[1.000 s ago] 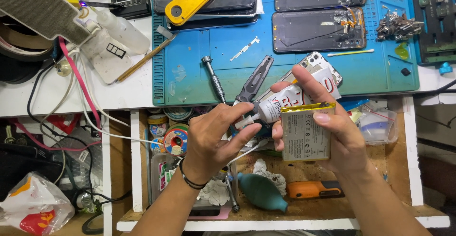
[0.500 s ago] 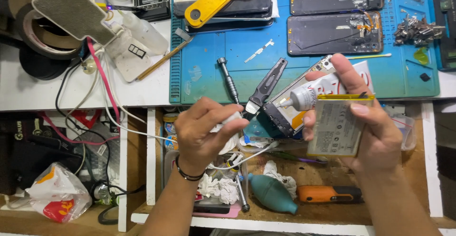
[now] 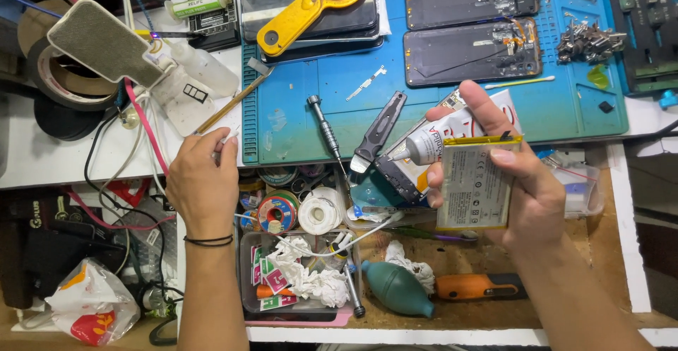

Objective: The person applies adhesive from a tube to the connector area of a mobile phone battery and subsequently connects the battery to a tester cable using a magnifying glass.

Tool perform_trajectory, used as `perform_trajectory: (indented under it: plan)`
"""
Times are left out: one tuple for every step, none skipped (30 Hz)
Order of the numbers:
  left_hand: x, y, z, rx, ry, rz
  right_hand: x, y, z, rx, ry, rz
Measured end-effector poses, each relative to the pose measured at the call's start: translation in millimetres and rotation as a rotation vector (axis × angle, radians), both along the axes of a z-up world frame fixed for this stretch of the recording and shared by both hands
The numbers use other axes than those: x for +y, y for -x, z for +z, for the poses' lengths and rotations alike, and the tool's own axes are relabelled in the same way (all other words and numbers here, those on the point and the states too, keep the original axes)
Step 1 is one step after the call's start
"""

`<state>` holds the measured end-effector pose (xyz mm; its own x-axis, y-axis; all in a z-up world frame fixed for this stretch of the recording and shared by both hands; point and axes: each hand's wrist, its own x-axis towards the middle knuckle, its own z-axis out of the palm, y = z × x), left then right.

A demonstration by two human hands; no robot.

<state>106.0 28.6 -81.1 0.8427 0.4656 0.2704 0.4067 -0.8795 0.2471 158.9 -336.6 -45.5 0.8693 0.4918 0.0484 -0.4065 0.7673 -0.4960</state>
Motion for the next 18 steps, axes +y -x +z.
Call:
perform_trajectory:
  plan:
    - [-1, -3, 2, -0.004, 0.000, -0.003, 0, -1, 0, -0.004, 0.000, -0.003]
    - [-2, -3, 3, -0.018, 0.026, -0.011, 0, -1, -1, 0.005, -0.016, 0.009]
    - [-3, -2, 5, -0.032, 0.051, -0.020, -1, -1, -2, 0.015, -0.033, 0.021]
    - [-5, -1, 8, -0.035, 0.049, -0.019, 0, 0, -1, 0.012, -0.035, 0.022]
    - [-7, 0, 12, -0.052, 0.050, -0.024, 0, 0, 0, 0.018, -0.042, 0.026]
    - [-9, 0, 16, -0.069, 0.051, -0.033, 0, 1, 1, 0.023, -0.050, 0.027]
    - [-18, 4, 26, -0.072, 0.049, -0.035, 1, 1, 1, 0.020, -0.051, 0.026]
    - [-27, 7, 36, -0.248, 0.010, -0.142, 1, 1, 2, 0.016, -0.041, 0.026]
    - [-35, 10, 45, -0.424, -0.029, -0.250, 1, 1, 2, 0.012, -0.031, 0.026]
    - [-53, 10, 55, -0.423, -0.026, -0.255, 1, 1, 3, 0.013, -0.029, 0.020]
    - [-69, 11, 65, -0.348, 0.339, -0.319, 1, 1, 3, -0.004, -0.026, 0.049]
    - [-86, 14, 75, -0.263, 0.700, -0.370, 3, 1, 3, -0.020, -0.024, 0.090]
    - [-96, 9, 81, -0.264, 0.701, -0.362, 2, 4, 3, -0.018, -0.022, 0.097]
    - [-107, 1, 88, -0.061, 0.923, -0.467, 3, 4, 2, -0.036, -0.013, 0.166]
    - [-117, -7, 95, 0.151, 1.139, -0.569, 2, 5, 2, -0.055, -0.004, 0.235]
    - [-121, -12, 97, 0.148, 1.139, -0.570, 1, 6, 0, -0.057, -0.003, 0.236]
    - [-126, -17, 100, 0.323, 1.247, -0.638, -1, 7, -3, 0.006, 0.010, 0.358]
    - [-130, -24, 103, 0.504, 1.346, -0.707, -3, 6, -6, 0.066, 0.021, 0.476]
